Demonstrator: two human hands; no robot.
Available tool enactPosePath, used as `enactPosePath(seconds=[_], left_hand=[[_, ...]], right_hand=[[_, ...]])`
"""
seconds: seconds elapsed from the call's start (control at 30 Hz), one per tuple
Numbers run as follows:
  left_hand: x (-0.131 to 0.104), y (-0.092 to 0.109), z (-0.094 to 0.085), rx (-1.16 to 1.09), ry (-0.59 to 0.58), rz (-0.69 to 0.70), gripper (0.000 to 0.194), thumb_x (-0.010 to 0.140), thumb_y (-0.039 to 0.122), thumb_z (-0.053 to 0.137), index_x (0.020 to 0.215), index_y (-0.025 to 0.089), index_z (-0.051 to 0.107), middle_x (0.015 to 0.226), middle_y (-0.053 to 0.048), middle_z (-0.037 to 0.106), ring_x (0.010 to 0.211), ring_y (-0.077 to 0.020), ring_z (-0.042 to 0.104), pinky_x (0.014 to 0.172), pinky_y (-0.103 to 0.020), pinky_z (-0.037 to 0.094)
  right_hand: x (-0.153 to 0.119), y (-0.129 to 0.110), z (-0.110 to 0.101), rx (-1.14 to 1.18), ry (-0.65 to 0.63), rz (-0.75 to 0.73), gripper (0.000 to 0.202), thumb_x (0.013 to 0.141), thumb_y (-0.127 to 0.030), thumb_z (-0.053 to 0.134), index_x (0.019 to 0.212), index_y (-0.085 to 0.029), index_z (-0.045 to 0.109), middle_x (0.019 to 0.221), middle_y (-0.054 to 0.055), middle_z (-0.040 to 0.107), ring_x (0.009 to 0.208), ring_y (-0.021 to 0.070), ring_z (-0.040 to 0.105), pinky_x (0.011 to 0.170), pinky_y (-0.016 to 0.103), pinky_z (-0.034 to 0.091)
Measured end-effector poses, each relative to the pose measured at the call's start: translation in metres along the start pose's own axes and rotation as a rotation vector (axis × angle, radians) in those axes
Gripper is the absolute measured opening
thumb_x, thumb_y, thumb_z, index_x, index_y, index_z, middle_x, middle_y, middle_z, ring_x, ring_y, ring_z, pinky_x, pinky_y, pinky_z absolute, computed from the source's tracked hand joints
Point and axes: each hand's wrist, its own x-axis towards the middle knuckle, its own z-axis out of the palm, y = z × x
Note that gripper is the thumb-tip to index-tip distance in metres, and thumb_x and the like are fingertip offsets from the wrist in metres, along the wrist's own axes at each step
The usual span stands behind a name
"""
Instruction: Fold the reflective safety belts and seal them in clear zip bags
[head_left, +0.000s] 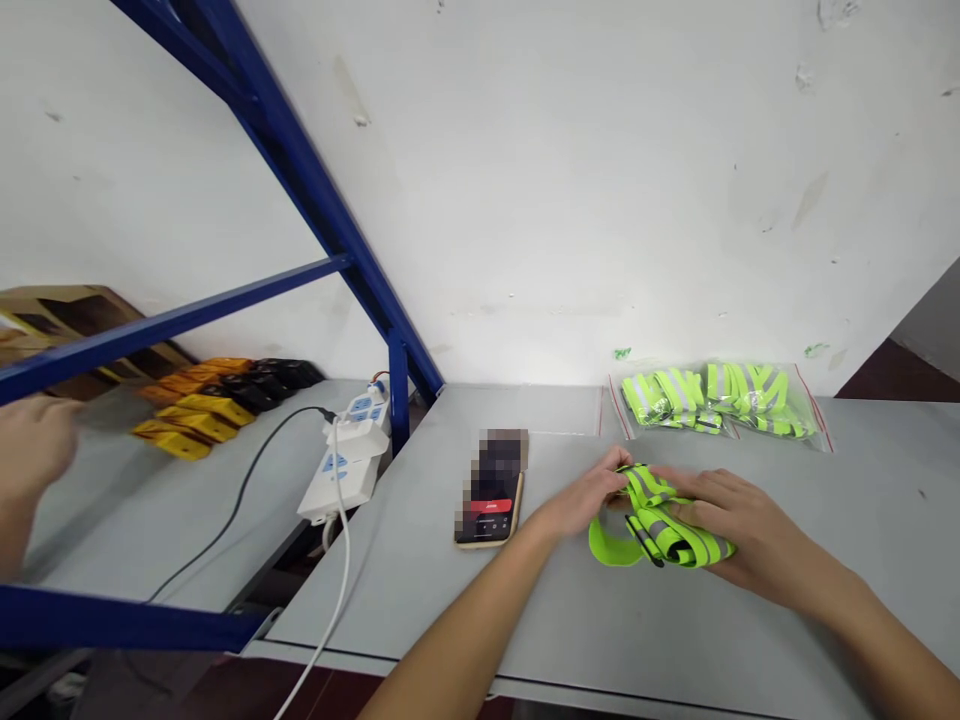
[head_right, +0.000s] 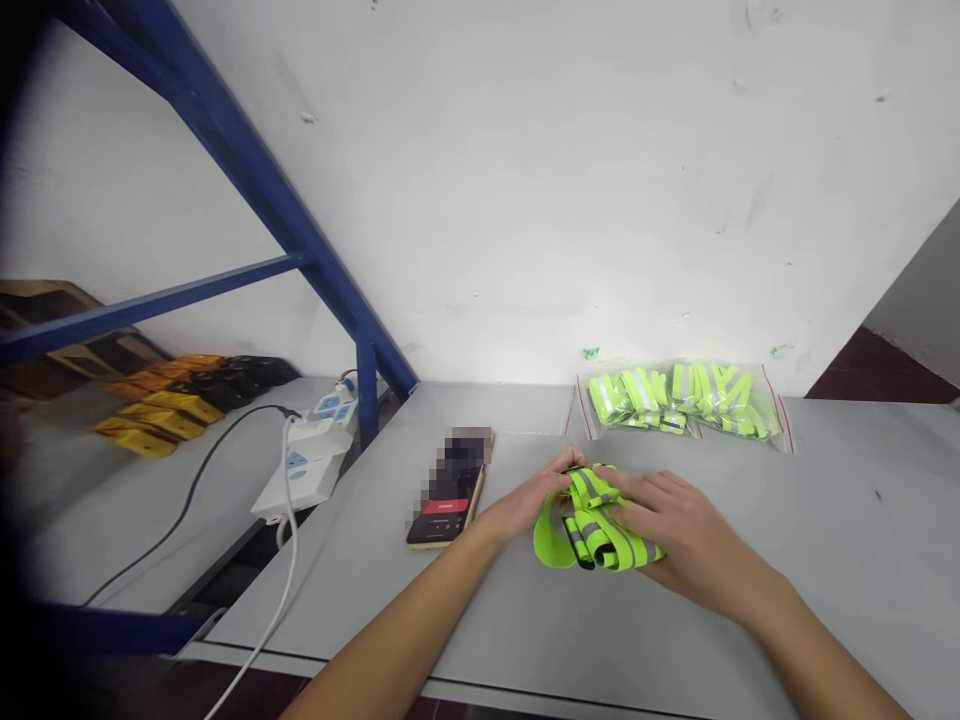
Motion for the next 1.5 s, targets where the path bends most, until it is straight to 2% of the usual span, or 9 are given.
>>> enactPosePath(seconds=[0.2, 0.47, 0.7, 0.9, 1.0, 1.1, 1.23, 1.33, 1.5], left_hand=[[0.005, -0.008, 0.008, -0.123, 0.059, 0.045, 0.039, 0.081, 0.058, 0.047, 0.083, 0.022, 0.033, 0.065, 0.007, 0.036, 0.056, -0.01, 0.032, 0.055, -0.025, 0.025], [0.006, -0.006, 0.007, -0.148, 0.164, 0.198, 0.037, 0.079, 0.056, 0.048, 0.081, 0.023, 0.03, 0.055, 0.01, 0.038, 0.045, -0.0084, 0.029, 0.05, -0.024, 0.023], [0.01, -0.007, 0.017, -0.198, 0.519, 0.253, 0.026, 0.081, 0.047, 0.048, 0.08, 0.023, 0.036, 0.053, 0.009, 0.041, 0.045, -0.0102, 0.039, 0.05, -0.024, 0.03], [0.016, 0.0, 0.001, -0.325, 0.785, 0.244, 0.023, 0.085, 0.037, 0.038, 0.069, 0.023, 0.027, 0.061, 0.007, 0.033, 0.048, -0.0082, 0.033, 0.051, -0.023, 0.034], [0.016, -0.003, 0.007, -0.26, 0.75, 0.226, 0.019, 0.083, 0.032, 0.05, 0.071, 0.021, 0.04, 0.067, 0.005, 0.043, 0.056, -0.0088, 0.042, 0.057, -0.023, 0.038], [0.012, -0.008, 0.019, -0.08, 0.559, 0.25, 0.009, 0.085, 0.029, 0.052, 0.087, 0.02, 0.051, 0.088, 0.0, 0.056, 0.081, -0.013, 0.053, 0.075, -0.026, 0.043], [0.002, -0.01, 0.021, 0.257, 0.23, 0.267, 0.065, 0.076, 0.026, 0.066, 0.133, 0.024, 0.035, 0.132, -0.011, 0.044, 0.116, -0.0234, 0.048, 0.094, -0.037, 0.042], [-0.004, -0.005, 0.017, 0.343, 0.082, 0.251, 0.103, 0.064, 0.03, 0.081, 0.145, 0.029, 0.019, 0.144, -0.012, 0.036, 0.126, -0.0289, 0.043, 0.103, -0.042, 0.037], [-0.003, -0.001, 0.015, 0.462, 0.055, 0.246, 0.099, 0.046, 0.041, 0.091, 0.134, 0.029, 0.047, 0.145, -0.011, 0.038, 0.126, -0.035, 0.043, 0.104, -0.047, 0.037]], right_hand=[[-0.003, 0.004, -0.008, 0.058, 0.129, 0.044, 0.017, 0.087, -0.021, 0.055, 0.103, -0.026, 0.057, 0.112, 0.01, 0.061, 0.092, 0.021, 0.064, 0.074, 0.032, 0.052], [-0.007, 0.018, -0.017, 0.062, 0.21, 0.118, 0.018, 0.084, -0.016, 0.054, 0.099, -0.026, 0.055, 0.104, 0.008, 0.059, 0.086, 0.02, 0.063, 0.067, 0.03, 0.052], [-0.004, 0.016, -0.014, 0.079, 0.141, 0.112, 0.018, 0.085, -0.017, 0.052, 0.101, -0.025, 0.056, 0.103, 0.009, 0.061, 0.084, 0.0209, 0.062, 0.068, 0.031, 0.051], [0.0, 0.012, -0.005, 0.007, 0.225, 0.11, 0.008, 0.088, -0.023, 0.053, 0.096, -0.024, 0.056, 0.099, 0.008, 0.062, 0.082, 0.0198, 0.061, 0.068, 0.031, 0.049], [0.001, 0.015, -0.001, -0.018, 0.26, 0.139, 0.013, 0.088, -0.019, 0.051, 0.1, -0.025, 0.054, 0.098, 0.007, 0.06, 0.083, 0.0199, 0.06, 0.068, 0.031, 0.048], [0.001, 0.021, 0.004, -0.02, 0.288, 0.192, 0.018, 0.085, -0.016, 0.051, 0.101, -0.025, 0.053, 0.1, 0.007, 0.058, 0.086, 0.021, 0.059, 0.07, 0.032, 0.048], [0.0, 0.027, 0.008, 0.019, 0.344, 0.266, 0.015, 0.083, -0.016, 0.052, 0.095, -0.025, 0.05, 0.101, 0.006, 0.055, 0.091, 0.0217, 0.058, 0.071, 0.031, 0.047], [-0.001, 0.029, 0.008, 0.071, 0.384, 0.333, 0.014, 0.082, -0.016, 0.053, 0.091, -0.025, 0.048, 0.103, 0.005, 0.054, 0.093, 0.0219, 0.058, 0.074, 0.032, 0.047], [0.0, 0.029, 0.003, 0.151, 0.468, 0.403, 0.012, 0.082, -0.018, 0.054, 0.092, -0.024, 0.051, 0.101, 0.005, 0.054, 0.094, 0.0226, 0.056, 0.077, 0.034, 0.045]])
